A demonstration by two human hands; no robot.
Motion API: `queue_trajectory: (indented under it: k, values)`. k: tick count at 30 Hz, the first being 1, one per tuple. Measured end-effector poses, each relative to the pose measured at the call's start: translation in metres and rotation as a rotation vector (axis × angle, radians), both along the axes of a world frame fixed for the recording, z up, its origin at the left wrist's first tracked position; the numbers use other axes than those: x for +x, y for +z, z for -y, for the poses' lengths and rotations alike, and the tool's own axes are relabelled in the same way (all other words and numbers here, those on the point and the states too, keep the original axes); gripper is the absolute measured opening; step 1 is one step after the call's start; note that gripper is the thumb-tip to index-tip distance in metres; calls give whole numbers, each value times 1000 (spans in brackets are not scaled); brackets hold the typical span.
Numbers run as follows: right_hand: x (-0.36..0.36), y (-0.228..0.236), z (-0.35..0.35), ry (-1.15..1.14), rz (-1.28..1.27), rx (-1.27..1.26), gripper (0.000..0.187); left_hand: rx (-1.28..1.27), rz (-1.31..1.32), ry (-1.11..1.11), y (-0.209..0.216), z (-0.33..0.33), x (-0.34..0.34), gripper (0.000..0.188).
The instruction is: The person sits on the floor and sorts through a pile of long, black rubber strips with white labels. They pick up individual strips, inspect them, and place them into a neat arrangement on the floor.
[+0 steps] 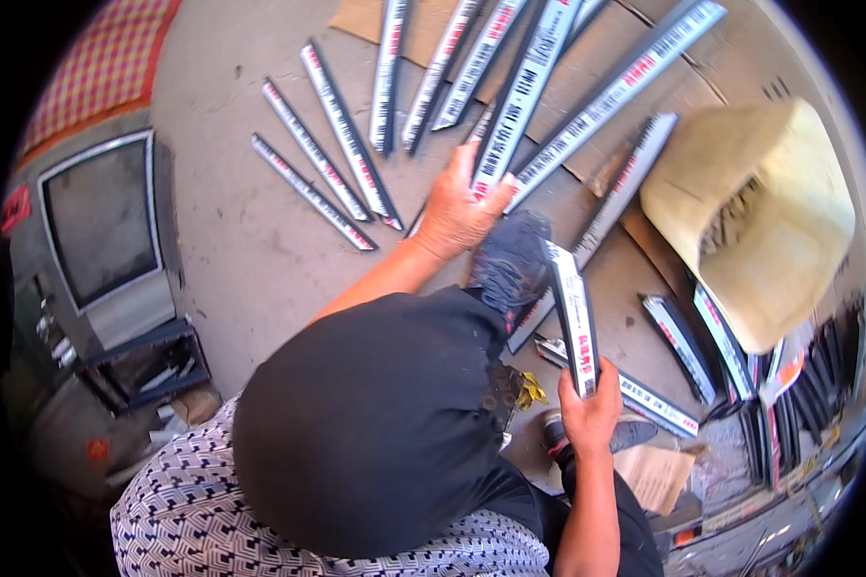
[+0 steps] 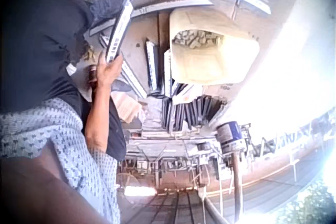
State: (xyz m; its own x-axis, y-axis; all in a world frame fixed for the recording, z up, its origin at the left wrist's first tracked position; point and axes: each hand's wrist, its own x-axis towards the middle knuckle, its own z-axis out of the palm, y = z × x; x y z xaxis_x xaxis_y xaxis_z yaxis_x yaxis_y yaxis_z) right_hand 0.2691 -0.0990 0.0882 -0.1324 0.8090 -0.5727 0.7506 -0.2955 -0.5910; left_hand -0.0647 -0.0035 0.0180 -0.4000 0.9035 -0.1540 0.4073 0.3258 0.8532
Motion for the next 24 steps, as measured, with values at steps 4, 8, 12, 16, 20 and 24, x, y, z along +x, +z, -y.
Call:
queue_trajectory:
  k: [4,8,12,16,20,24]
  values:
    - [-3,-2,-1,-7,-33,-26,44,-28,91,120,13,12,-15,54]
    - [-8,0,-6,-27,0,-60,44,90,33,306,7,25,-31,49]
    - [-13,5,-15,-91,-65,-96,42,56,112,513,0,34,-53,45]
    - [-19,7,-21,-47,55,-53,39,103,-46,612,-6,49,-77,39]
    - [-21,7,-30,-24,27,-85,39,76,-175,639,-16,61,-97,36]
    - [-22,8,-31,27,-26,-30,38,17,-274,636,-22,72,-106,39]
